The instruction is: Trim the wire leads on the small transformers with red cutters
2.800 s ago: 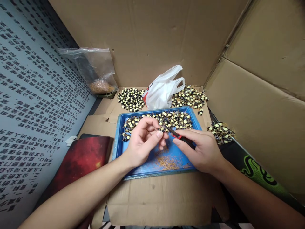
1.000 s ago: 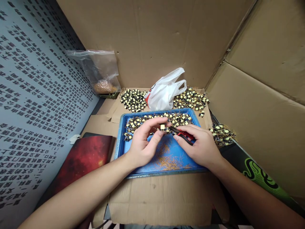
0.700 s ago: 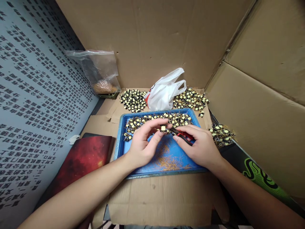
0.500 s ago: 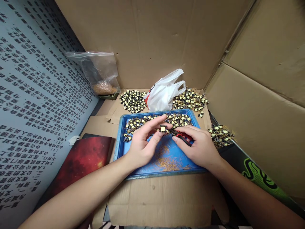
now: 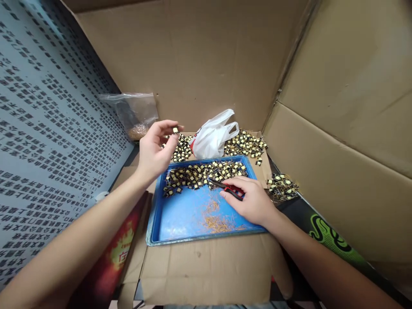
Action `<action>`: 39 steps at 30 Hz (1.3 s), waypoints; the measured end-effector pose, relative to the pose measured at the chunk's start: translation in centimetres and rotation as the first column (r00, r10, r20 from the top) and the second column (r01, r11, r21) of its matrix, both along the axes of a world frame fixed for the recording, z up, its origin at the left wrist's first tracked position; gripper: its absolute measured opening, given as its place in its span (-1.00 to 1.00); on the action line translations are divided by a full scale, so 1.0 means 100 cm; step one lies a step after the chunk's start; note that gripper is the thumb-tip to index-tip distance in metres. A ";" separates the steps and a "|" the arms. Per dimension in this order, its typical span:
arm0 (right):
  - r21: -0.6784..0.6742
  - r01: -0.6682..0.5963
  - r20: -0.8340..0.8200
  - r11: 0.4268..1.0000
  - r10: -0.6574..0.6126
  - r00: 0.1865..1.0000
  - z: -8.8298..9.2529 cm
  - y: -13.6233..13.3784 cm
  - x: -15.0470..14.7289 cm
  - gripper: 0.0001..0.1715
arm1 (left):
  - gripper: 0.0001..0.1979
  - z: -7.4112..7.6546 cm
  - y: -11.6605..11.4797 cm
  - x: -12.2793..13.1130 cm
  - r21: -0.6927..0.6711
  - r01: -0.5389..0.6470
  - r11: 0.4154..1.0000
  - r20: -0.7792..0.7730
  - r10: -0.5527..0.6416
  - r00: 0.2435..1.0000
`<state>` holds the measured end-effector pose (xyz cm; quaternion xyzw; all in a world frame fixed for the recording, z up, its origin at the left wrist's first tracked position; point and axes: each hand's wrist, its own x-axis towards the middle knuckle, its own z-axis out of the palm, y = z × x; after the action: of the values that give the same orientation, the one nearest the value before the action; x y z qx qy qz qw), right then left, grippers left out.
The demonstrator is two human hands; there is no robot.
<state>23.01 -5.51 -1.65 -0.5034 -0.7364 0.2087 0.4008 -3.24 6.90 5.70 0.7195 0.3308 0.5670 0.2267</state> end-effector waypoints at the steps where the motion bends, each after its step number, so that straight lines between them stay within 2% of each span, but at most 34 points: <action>1: 0.003 -0.016 -0.010 1.000 0.016 1.000 -0.001 0.000 0.000 -0.78 | -0.68 -0.001 0.012 -0.007 -0.013 -0.066 0.998 -0.106 0.064 0.992; 2: 0.009 -0.030 -0.019 0.999 0.031 0.999 -0.002 0.001 0.000 -0.78 | -0.70 -0.003 0.022 -0.014 -0.025 -0.151 0.988 -0.255 0.139 0.957; 4: 0.020 -0.057 -0.031 0.998 0.057 0.998 -0.005 0.002 0.000 -0.77 | -0.68 -0.009 0.038 -0.026 -0.067 -0.293 0.954 -0.623 0.189 0.759; 5: 0.024 -0.068 -0.037 0.997 0.069 0.997 -0.007 0.002 0.000 -0.77 | -0.66 -0.011 0.044 -0.029 -0.059 -0.316 0.947 -0.731 0.175 0.659; 6: 0.027 -0.079 -0.042 0.997 0.080 0.996 -0.007 0.002 0.000 -0.77 | -0.66 -0.014 0.050 -0.032 -0.054 -0.319 0.946 -0.771 0.164 0.616; 8: 0.031 -0.092 -0.054 0.995 0.093 0.994 -0.008 0.002 0.000 -0.77 | -0.63 -0.016 0.058 -0.035 -0.033 -0.311 0.950 -0.804 0.160 0.573; 11: 0.027 -0.094 -0.071 0.995 0.096 0.993 -0.006 0.003 0.000 -0.79 | -0.45 -0.015 0.062 -0.032 0.000 -0.319 0.948 -0.808 0.187 0.558; 13: 0.020 -0.066 -0.084 0.998 0.068 0.994 -0.004 0.004 0.000 -0.80 | -0.40 -0.014 0.055 -0.026 0.021 -0.344 0.939 -0.820 0.213 0.531; 15: 0.013 -0.016 -0.096 1.000 0.017 0.995 -0.003 0.005 0.001 -0.82 | -0.48 -0.012 0.039 -0.017 0.055 -0.348 0.936 -0.858 0.222 0.463; 16: 0.010 0.010 -0.100 1.000 -0.009 0.995 -0.002 0.006 0.001 -0.83 | -0.52 -0.011 0.028 -0.011 0.061 -0.299 0.952 -0.888 0.188 0.419; 18: 0.003 0.045 -0.103 0.999 -0.044 0.994 -0.001 0.007 0.001 -0.85 | -0.56 -0.010 0.006 0.001 0.004 -0.119 0.993 -0.933 0.046 0.356; 20: -0.003 0.055 -0.099 0.998 -0.055 0.994 -0.001 0.008 0.001 -0.86 | -0.60 -0.008 -0.012 0.011 -0.068 0.018 0.997 -0.950 -0.071 0.305; 22: -0.007 0.058 -0.096 0.998 -0.058 0.994 -0.001 0.008 0.001 -0.86 | -0.64 -0.008 -0.020 0.016 -0.108 0.107 0.988 -0.947 -0.135 0.293; 24: -0.010 0.056 -0.093 0.998 -0.057 0.994 -0.001 0.007 0.001 -0.86 | -0.64 -0.007 -0.013 0.014 -0.073 0.102 0.992 -0.946 -0.101 0.310; 25: -0.011 0.056 -0.093 0.998 -0.057 0.994 -0.001 0.007 0.001 -0.86 | -0.63 -0.007 -0.004 0.010 -0.025 0.047 0.999 -0.947 -0.039 0.317; 26: -0.011 0.056 -0.093 0.998 -0.057 0.994 -0.002 0.007 0.001 -0.86 | -0.61 -0.008 0.007 0.004 0.044 -0.063 0.997 -0.946 0.062 0.319; 27: -0.011 0.057 -0.094 0.998 -0.058 0.994 -0.002 0.008 0.001 -0.86 | -0.58 -0.009 0.020 -0.003 0.124 -0.201 0.972 -0.937 0.181 0.299; 28: -0.012 0.058 -0.094 0.998 -0.059 0.994 -0.003 0.008 0.001 -0.86 | -0.52 -0.011 0.033 -0.011 0.161 -0.292 0.943 -0.934 0.241 0.263; 29: -0.014 0.059 -0.094 0.998 -0.060 0.994 -0.003 0.009 0.001 -0.86 | -0.43 -0.013 0.046 -0.020 0.153 -0.336 0.929 -0.946 0.236 0.221; 31: -0.020 0.058 -0.094 0.998 -0.059 0.994 -0.003 0.009 0.001 -0.85 | -0.21 -0.020 0.065 -0.034 0.121 -0.350 0.929 -0.962 0.197 0.189; 33: -0.028 0.049 -0.094 0.998 -0.052 0.994 -0.003 0.010 0.001 -0.85 | -0.11 -0.027 0.076 -0.040 0.079 -0.327 0.942 -0.978 0.137 0.160; 36: -0.036 0.034 -0.093 0.999 -0.038 0.995 -0.002 0.010 0.000 -0.85 | -0.23 -0.033 0.081 -0.033 0.046 -0.241 0.969 -0.989 0.079 0.129; 39: -0.038 0.034 -0.098 0.999 -0.038 0.994 -0.003 0.010 0.001 -0.85 | -0.33 -0.033 0.086 -0.016 0.041 -0.159 0.986 -0.993 0.059 0.106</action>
<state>23.07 -4.48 -1.91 -0.5130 -0.7025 0.2396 0.4312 -4.89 15.53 2.45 0.8784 0.4704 -0.0527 -0.0658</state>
